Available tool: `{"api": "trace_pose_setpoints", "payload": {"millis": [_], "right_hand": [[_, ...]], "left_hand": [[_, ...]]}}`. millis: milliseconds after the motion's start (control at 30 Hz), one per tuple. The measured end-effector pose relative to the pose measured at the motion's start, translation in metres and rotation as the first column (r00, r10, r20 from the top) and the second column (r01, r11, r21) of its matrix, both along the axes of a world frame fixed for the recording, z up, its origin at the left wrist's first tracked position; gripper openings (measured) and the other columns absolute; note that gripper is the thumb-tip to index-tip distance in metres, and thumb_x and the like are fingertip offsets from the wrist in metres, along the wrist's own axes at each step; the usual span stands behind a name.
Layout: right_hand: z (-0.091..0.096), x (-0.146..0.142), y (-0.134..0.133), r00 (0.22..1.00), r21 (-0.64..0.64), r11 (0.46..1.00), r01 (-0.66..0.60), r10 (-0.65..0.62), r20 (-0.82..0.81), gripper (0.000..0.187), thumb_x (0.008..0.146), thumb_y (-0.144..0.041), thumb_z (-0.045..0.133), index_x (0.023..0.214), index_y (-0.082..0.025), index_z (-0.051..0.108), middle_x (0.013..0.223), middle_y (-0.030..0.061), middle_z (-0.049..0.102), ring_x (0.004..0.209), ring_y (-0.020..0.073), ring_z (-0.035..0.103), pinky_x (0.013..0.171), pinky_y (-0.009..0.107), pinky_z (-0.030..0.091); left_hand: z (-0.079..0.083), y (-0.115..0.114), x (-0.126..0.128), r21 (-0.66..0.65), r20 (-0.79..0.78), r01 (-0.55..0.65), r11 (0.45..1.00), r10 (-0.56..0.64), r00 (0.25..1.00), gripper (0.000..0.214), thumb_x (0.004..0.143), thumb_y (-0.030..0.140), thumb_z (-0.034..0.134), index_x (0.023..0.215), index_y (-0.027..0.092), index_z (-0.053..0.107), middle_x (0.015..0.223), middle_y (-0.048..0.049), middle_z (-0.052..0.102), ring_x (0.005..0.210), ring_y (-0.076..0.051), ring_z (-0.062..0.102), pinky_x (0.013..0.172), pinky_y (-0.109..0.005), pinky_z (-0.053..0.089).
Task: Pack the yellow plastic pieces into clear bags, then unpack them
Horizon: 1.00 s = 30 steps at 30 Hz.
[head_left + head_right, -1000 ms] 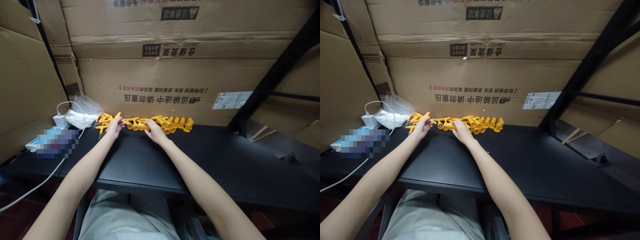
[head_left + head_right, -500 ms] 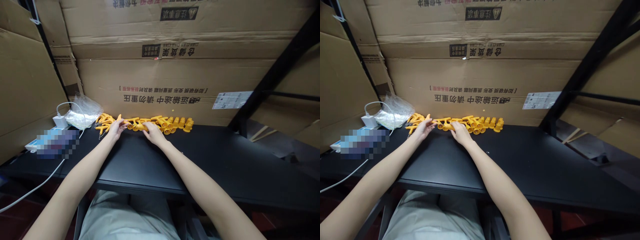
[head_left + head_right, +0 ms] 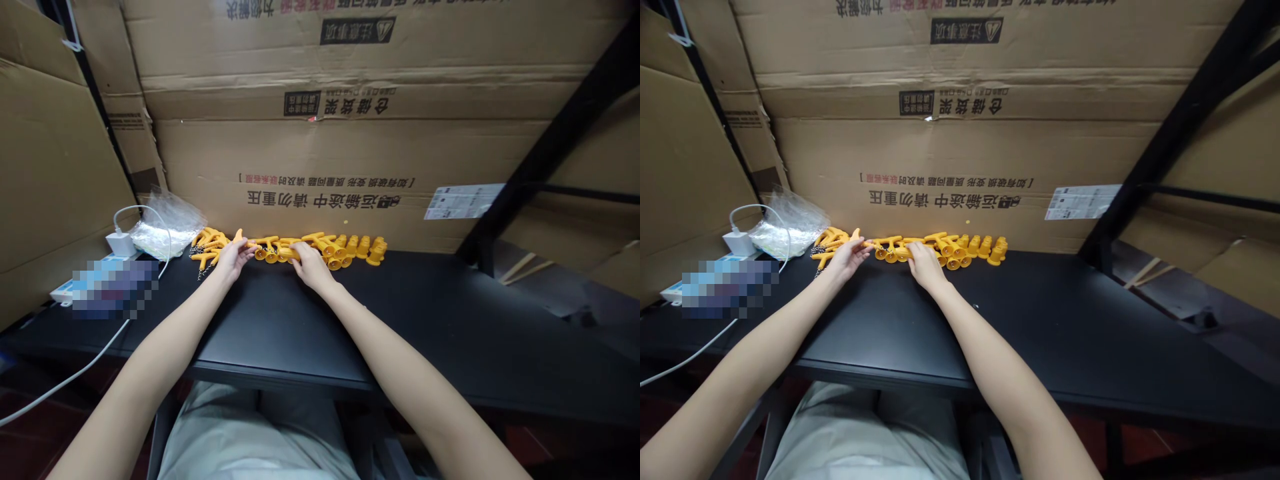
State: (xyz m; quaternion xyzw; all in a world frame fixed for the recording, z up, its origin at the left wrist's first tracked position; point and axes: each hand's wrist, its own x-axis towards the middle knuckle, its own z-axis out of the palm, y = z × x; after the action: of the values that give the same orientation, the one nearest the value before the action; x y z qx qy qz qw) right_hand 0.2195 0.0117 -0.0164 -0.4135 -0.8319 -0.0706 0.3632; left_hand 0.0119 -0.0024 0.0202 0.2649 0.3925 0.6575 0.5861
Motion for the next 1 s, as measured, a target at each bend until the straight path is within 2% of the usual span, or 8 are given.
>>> {"api": "trace_pose_setpoints", "payload": {"millis": [267,400,533,633,767,833,900,1000], "right_hand": [[0.002,-0.004,-0.004,0.999,-0.021,0.999,-0.028,0.027,-0.047,0.028,0.081,-0.010,0.050,0.108,-0.016,0.057,0.108,0.0139,0.061,0.099,0.0260,0.058,0.089,0.043,0.046],[0.003,-0.007,-0.004,0.982,-0.014,0.990,-0.138,0.135,-0.129,0.028,0.085,-0.015,0.049,0.111,-0.019,0.057,0.111,0.0118,0.059,0.104,0.0251,0.057,0.092,0.043,0.046],[0.002,-0.003,0.000,0.964,-0.034,0.986,-0.161,0.149,-0.221,0.027,0.086,-0.019,0.050,0.112,-0.021,0.058,0.110,0.0103,0.057,0.105,0.0240,0.057,0.096,0.044,0.044],[0.001,0.002,0.004,0.954,-0.060,0.976,-0.210,0.191,-0.230,0.028,0.086,-0.020,0.051,0.113,-0.022,0.059,0.111,0.0092,0.056,0.108,0.0230,0.055,0.099,0.044,0.042],[0.000,0.006,0.009,0.944,-0.110,0.962,-0.250,0.217,-0.247,0.031,0.085,-0.021,0.054,0.115,-0.023,0.059,0.112,0.0092,0.054,0.109,0.0223,0.054,0.099,0.045,0.042],[-0.001,0.008,0.012,0.935,-0.160,0.952,-0.260,0.207,-0.287,0.035,0.083,-0.023,0.057,0.118,-0.021,0.057,0.112,0.0099,0.055,0.105,0.0220,0.057,0.095,0.045,0.046],[-0.002,0.011,0.016,0.910,-0.234,0.925,-0.299,0.203,-0.362,0.040,0.080,-0.023,0.060,0.120,-0.019,0.054,0.113,0.0108,0.056,0.096,0.0199,0.060,0.089,0.044,0.050],[0.001,0.015,0.018,0.839,-0.353,0.837,-0.418,0.207,-0.504,0.042,0.077,-0.026,0.065,0.116,-0.017,0.053,0.115,0.0109,0.058,0.086,0.0162,0.065,0.083,0.039,0.053]], "left_hand": [[-0.001,0.000,0.002,0.039,-0.040,0.044,0.998,-0.043,0.998,0.020,0.083,0.011,0.053,0.102,0.014,0.057,0.070,-0.0011,0.066,0.055,-0.007,0.062,0.054,-0.016,0.047],[-0.009,0.000,0.007,0.109,-0.270,0.121,0.987,-0.087,0.959,0.028,0.081,0.020,0.061,0.108,0.015,0.054,0.080,-0.0041,0.066,0.058,-0.011,0.063,0.056,-0.021,0.048],[-0.017,-0.001,0.004,0.280,-0.575,0.087,0.956,0.095,0.812,0.053,0.073,0.019,0.069,0.123,0.018,0.050,0.104,-0.0098,0.065,0.091,-0.019,0.064,0.075,-0.024,0.048],[-0.021,-0.002,-0.002,0.376,-0.724,0.190,0.907,0.159,0.671,0.050,0.070,0.018,0.071,0.118,0.021,0.056,0.110,-0.0088,0.065,0.111,-0.022,0.056,0.091,-0.027,0.042],[-0.021,-0.003,-0.011,0.318,-0.912,0.334,0.887,0.191,0.363,0.030,0.069,0.018,0.070,0.098,0.023,0.065,0.083,-0.0044,0.066,0.089,-0.023,0.063,0.085,-0.028,0.043],[-0.021,-0.001,-0.013,0.313,-0.940,0.365,0.877,0.229,0.254,0.023,0.071,0.019,0.068,0.093,0.024,0.064,0.076,-0.0025,0.064,0.077,-0.021,0.062,0.080,-0.028,0.044],[-0.021,0.000,-0.015,0.340,-0.935,0.368,0.865,0.269,0.231,0.021,0.071,0.018,0.067,0.090,0.025,0.064,0.076,-0.0016,0.063,0.073,-0.020,0.060,0.077,-0.027,0.044],[-0.019,0.001,-0.017,0.371,-0.914,0.353,0.859,0.269,0.304,0.021,0.068,0.017,0.069,0.087,0.025,0.063,0.070,0.0007,0.059,0.069,-0.018,0.057,0.074,-0.024,0.041]]}}
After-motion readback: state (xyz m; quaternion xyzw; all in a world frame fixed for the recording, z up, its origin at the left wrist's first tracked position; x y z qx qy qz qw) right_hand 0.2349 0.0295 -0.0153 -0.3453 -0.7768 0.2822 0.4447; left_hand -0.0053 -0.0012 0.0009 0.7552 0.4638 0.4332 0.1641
